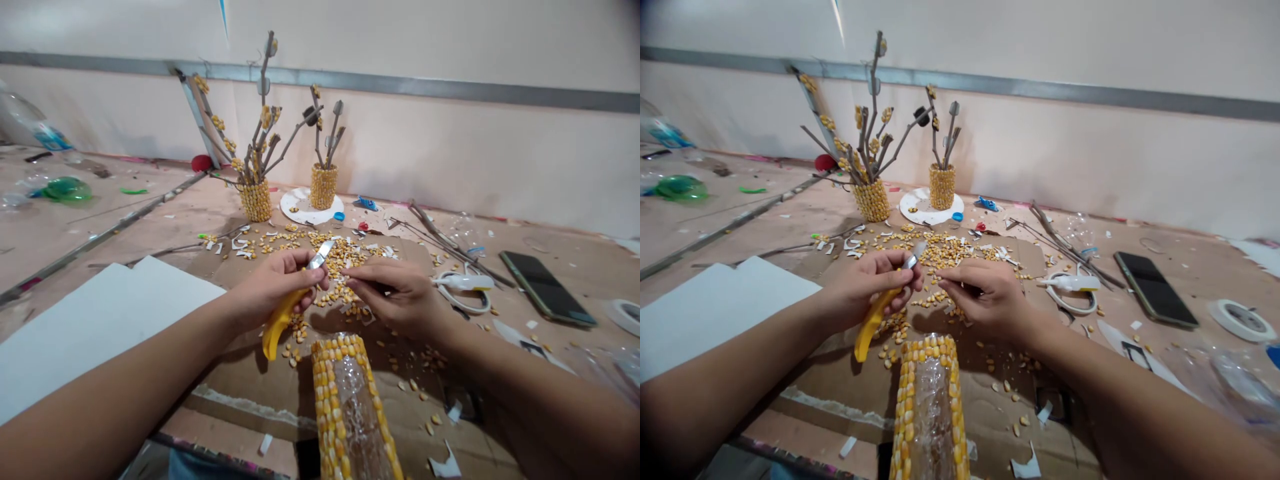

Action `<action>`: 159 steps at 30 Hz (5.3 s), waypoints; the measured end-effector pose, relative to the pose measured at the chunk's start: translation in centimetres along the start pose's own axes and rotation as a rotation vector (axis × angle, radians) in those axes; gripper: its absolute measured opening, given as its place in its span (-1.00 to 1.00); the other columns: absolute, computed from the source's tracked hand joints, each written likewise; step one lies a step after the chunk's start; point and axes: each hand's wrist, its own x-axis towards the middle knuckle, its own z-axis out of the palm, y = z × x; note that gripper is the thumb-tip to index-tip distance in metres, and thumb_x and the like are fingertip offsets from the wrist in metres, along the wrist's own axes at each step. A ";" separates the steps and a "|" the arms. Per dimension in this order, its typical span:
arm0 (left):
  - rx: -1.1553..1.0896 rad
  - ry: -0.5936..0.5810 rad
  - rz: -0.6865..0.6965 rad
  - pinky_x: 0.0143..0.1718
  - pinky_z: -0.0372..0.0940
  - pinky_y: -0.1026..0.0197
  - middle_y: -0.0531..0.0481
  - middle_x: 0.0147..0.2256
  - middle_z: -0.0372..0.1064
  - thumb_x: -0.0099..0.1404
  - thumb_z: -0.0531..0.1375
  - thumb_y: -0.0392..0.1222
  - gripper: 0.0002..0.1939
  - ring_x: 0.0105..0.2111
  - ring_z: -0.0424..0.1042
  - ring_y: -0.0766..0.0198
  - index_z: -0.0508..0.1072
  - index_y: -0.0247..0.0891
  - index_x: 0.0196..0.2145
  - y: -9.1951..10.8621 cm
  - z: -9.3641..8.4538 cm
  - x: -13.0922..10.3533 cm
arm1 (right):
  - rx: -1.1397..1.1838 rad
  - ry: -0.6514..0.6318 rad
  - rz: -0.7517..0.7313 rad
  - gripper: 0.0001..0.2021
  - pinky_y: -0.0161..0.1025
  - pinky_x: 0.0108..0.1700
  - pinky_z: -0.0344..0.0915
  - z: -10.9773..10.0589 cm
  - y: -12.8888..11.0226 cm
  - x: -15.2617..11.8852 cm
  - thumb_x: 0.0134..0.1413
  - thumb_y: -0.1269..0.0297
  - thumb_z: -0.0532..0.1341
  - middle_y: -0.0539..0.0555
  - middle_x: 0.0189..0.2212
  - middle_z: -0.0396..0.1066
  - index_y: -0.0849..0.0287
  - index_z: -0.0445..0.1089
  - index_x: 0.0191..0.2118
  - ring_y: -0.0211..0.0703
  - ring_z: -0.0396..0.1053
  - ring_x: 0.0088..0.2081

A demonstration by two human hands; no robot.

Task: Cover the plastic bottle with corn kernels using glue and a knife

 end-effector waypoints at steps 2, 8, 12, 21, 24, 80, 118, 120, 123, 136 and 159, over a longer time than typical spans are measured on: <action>0.060 0.009 0.008 -0.60 0.17 0.42 0.04 -0.37 0.47 0.20 0.46 -0.12 -0.72 -0.58 0.32 0.47 0.51 -0.30 -0.25 -0.1 0.1 0.0 | 0.040 0.016 -0.010 -0.88 -0.25 -0.40 0.35 -0.1 -0.1 0.0 0.33 0.36 0.32 0.05 -0.43 0.60 0.13 0.66 -0.16 -0.24 0.45 -0.47; 0.208 -0.037 -0.050 -0.51 0.24 0.39 -0.02 -0.32 0.49 0.14 0.47 -0.17 -0.73 -0.49 0.33 0.42 0.52 -0.30 -0.26 0.4 0.4 -0.2 | 0.122 -0.139 -0.018 -0.88 -0.24 -0.38 0.37 -1.8 -0.8 1.1 0.31 0.37 0.33 0.03 -0.40 0.63 0.08 0.66 -0.19 -0.23 0.48 -0.43; 0.293 -0.163 -0.070 -0.48 0.29 0.39 -0.09 -0.25 0.56 0.21 0.44 -0.17 -0.78 -0.39 0.42 0.35 0.56 -0.29 -0.24 0.8 0.3 -0.4 | 0.079 -0.393 -0.047 -0.81 -0.26 -0.39 0.35 -4.5 -2.9 2.1 0.35 0.44 0.24 0.03 -0.39 0.60 0.12 0.63 -0.20 -0.26 0.47 -0.44; 0.284 -0.301 -0.167 -0.34 0.44 0.31 -0.01 -0.29 0.55 0.13 0.48 -0.32 -0.74 -0.34 0.51 0.30 0.52 -0.28 -0.26 0.5 0.3 -0.5 | -0.005 -0.692 0.021 -0.74 -0.23 -0.50 0.15 -5.7 -5.9 1.2 0.35 0.40 0.29 -0.04 -0.57 0.46 0.08 0.50 -0.42 -0.28 0.32 -0.55; 0.262 -0.320 -0.172 -0.34 0.46 0.31 0.02 -0.31 0.55 0.11 0.49 -0.34 -0.70 -0.36 0.51 0.32 0.49 -0.28 -0.25 0.5 0.3 -0.5 | -0.020 -0.649 0.012 -0.75 -0.23 -0.48 0.16 -5.3 -6.5 1.0 0.37 0.40 0.26 -0.02 -0.54 0.46 0.09 0.49 -0.40 -0.27 0.31 -0.55; 0.214 -0.304 -0.217 -0.38 0.43 0.33 0.10 -0.36 0.53 0.11 0.49 -0.36 -0.64 -0.43 0.48 0.37 0.41 -0.24 -0.24 0.0 0.3 -0.6 | -0.237 -0.695 -0.153 -0.75 -0.18 -0.35 0.08 -5.4 -6.8 1.4 0.46 0.41 0.09 0.02 -0.40 0.47 0.15 0.46 -0.26 -0.23 0.31 -0.42; 0.045 0.115 -0.256 -0.66 0.20 0.42 0.05 -0.49 0.40 0.20 0.39 -0.14 -0.77 -0.63 0.31 0.43 0.44 -0.29 -0.34 0.0 0.7 0.4 | -0.729 -0.727 0.540 -0.69 -0.17 -0.38 0.01 -3.1 3.3 2.5 0.29 0.23 0.16 0.22 -0.34 0.62 0.18 0.64 -0.32 -0.10 0.39 -0.39; 0.039 0.113 -0.259 -0.65 0.20 0.43 0.04 -0.49 0.39 0.20 0.39 -0.14 -0.77 -0.63 0.32 0.43 0.44 -0.29 -0.34 0.0 0.7 0.3 | -0.740 -0.722 0.570 -0.67 -0.17 -0.39 0.03 -3.0 3.3 2.6 0.31 0.20 0.15 0.23 -0.36 0.61 0.18 0.64 -0.33 -0.10 0.38 -0.40; 0.051 0.107 -0.262 -0.64 0.20 0.42 0.03 -0.49 0.40 0.21 0.38 -0.13 -0.78 -0.62 0.34 0.42 0.45 -0.30 -0.33 0.0 0.6 0.4 | -0.765 -0.711 0.604 -0.66 -0.16 -0.38 0.04 -2.7 3.2 2.7 0.32 0.18 0.15 0.26 -0.36 0.61 0.21 0.62 -0.34 -0.09 0.38 -0.41; 0.073 0.112 -0.276 -0.61 0.21 0.42 0.06 -0.48 0.38 0.10 0.47 -0.08 -0.67 -0.60 0.34 0.44 0.45 -0.30 -0.33 0.1 0.8 0.5 | -0.566 -0.701 0.661 -0.89 -0.23 -0.41 0.11 -3.4 3.8 2.8 0.09 0.30 0.26 0.10 -0.43 0.56 0.16 0.55 -0.38 -0.20 0.34 -0.44; 0.099 0.052 -0.235 -0.57 0.22 0.38 0.06 -0.47 0.40 0.16 0.44 -0.02 -0.67 -0.57 0.34 0.41 0.47 -0.28 -0.29 0.0 0.6 0.0 | 0.523 -0.385 0.527 -0.94 -0.26 -0.37 0.45 -2.4 2.4 1.7 0.10 0.30 0.33 -0.04 -0.48 0.58 0.10 0.55 -0.28 -0.23 0.51 -0.45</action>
